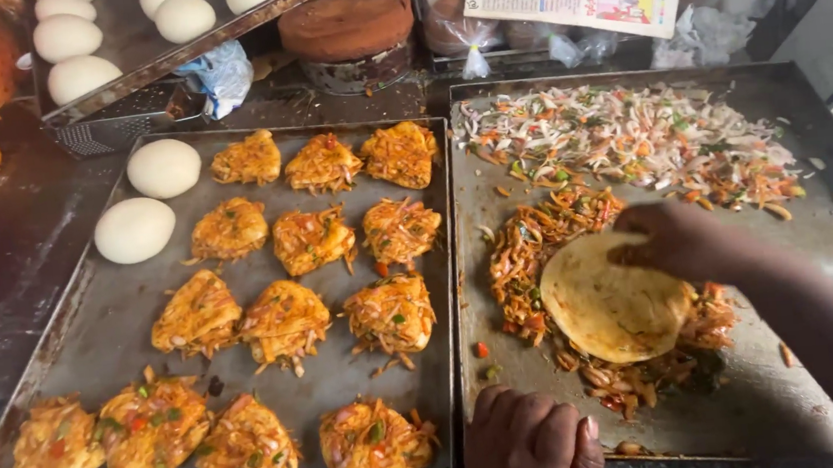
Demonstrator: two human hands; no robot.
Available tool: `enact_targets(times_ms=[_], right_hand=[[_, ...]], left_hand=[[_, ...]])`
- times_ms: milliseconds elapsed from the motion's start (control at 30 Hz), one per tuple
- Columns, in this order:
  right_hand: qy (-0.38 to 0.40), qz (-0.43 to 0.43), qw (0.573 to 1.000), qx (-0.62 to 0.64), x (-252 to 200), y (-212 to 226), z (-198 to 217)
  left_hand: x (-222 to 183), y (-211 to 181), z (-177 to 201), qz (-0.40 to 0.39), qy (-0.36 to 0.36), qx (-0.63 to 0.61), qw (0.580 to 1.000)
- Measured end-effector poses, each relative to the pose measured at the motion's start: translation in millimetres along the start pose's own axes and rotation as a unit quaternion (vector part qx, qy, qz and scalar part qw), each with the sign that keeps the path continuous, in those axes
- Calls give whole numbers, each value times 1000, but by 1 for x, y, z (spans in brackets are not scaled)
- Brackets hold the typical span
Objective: The person presses a round flatbread disc by hand onto a pile of seasoned shredded vegetable filling on a griddle tray, gathers the filling around and over the bread, folds and presses it into a stuffed patty, and places the finished patty onto a tray with other completed patties, repeating the process.
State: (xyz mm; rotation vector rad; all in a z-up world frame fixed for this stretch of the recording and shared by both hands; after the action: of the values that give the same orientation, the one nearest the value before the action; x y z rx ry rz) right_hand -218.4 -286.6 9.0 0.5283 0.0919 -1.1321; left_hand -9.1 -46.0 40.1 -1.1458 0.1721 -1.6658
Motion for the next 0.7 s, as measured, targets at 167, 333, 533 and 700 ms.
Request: enact_targets(times_ms=[167,333,533,700], right_hand=[[-139,135,977,92,-20,4,75],[-177,78,979,-62,-49,75,105],[22,258,961,-102,-43,106,1],[-39,349,936,20,-24,86,1]], left_hand=[[-5,6,-5,3,-7,-3,1000],[-8,8,-9,16,-2,-4,1000],[-11,12,-15,14,-9,3,1000],[-8,9,-12,17,-1,6,1000]])
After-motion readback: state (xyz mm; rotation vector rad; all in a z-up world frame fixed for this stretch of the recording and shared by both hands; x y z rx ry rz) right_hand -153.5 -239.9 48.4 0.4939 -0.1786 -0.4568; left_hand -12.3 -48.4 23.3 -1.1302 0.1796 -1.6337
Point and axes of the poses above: each hand's wrist, its own x-axis towards the middle knuckle, its own z-axis out of the back of the hand, y = z × x, the point moved 7 cm from there along x, towards the middle knuckle, and after that the axes turned 15 degrees about z, right-handed, at the moved point
